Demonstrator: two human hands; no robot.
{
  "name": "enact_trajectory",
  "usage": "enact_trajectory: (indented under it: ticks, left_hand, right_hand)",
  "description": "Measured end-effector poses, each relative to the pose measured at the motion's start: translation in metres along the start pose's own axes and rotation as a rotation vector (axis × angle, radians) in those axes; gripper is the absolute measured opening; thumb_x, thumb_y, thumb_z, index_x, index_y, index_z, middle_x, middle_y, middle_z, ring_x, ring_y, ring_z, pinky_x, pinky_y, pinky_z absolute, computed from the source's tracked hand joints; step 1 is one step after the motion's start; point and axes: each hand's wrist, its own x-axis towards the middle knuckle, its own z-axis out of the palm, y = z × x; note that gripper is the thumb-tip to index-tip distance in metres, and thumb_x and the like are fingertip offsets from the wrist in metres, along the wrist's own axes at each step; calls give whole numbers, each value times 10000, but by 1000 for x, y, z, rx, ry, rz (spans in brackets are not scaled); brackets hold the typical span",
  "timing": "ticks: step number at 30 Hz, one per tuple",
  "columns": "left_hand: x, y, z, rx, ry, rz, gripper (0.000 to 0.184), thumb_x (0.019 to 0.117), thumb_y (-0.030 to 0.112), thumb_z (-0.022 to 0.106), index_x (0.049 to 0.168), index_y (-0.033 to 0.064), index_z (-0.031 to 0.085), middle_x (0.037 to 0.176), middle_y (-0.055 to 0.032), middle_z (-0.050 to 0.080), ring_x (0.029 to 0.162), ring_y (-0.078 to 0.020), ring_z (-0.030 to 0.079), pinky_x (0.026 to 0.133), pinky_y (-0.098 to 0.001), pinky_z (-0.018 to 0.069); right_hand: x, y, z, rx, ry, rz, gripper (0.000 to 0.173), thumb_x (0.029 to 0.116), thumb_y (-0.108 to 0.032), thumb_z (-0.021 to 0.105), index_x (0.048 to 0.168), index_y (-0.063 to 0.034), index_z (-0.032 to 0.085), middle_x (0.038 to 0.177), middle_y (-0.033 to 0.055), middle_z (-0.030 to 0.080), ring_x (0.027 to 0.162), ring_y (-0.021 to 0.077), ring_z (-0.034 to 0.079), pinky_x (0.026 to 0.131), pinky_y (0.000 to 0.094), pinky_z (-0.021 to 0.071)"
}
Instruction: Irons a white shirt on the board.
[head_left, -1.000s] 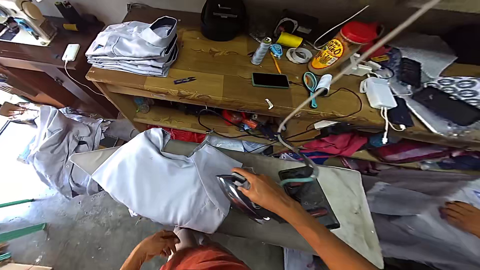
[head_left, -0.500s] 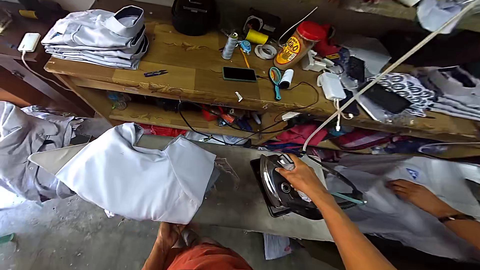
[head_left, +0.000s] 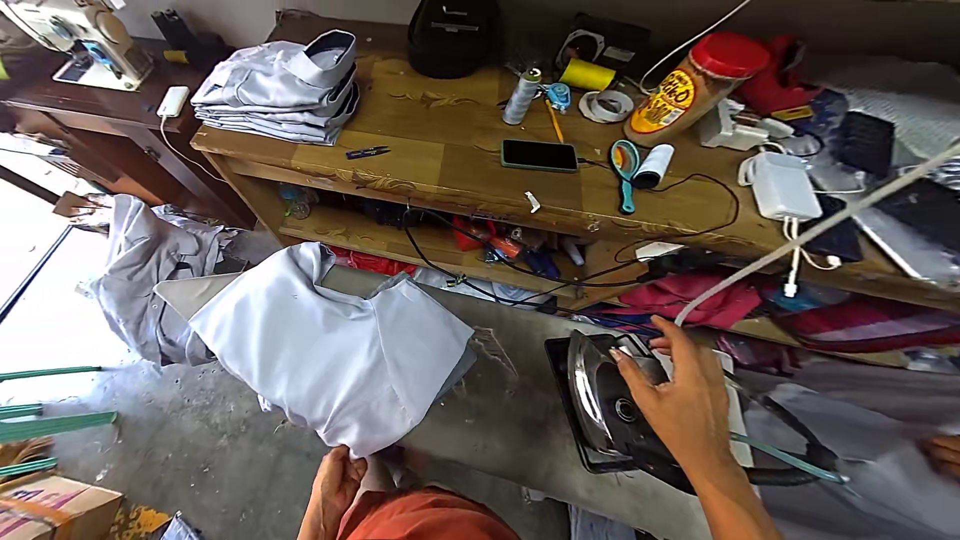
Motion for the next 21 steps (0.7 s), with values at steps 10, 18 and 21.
enact_trajectory:
  ticks: [10,18,21]
  left_hand:
    - [-124,177,95,448,146,1334,314,1029,71,480,1296,-79,549,1092,-72,689,895,-81,684,804,-286,598]
    - [-70,74,185,1567,-730,1178,290,1023,114,556,1259,-7,674,1078,-170,741,968,-265,732,921,-453,590]
    - [-26,49,166,1582,-809,1092,261,1023,137,572,1195,-27,680,1120,-211,715,1059,-323,707,983,-498,556]
  right_hand:
    - [8,-100,51,441,-103,-290,353,1001,-271,578,1201,-10,705,979,136,709,842,166,681,759,322,587]
    - [51,-211,145,853,-762,47,520,1055,-385,485,1464,-66,523,1275,139,667,1066,246,701,848,438,613]
    - [51,-248,168,549,-607,-299,607,948,-437,657,1429,-75,584,1333,170,643,1180,288,639,980,470,535]
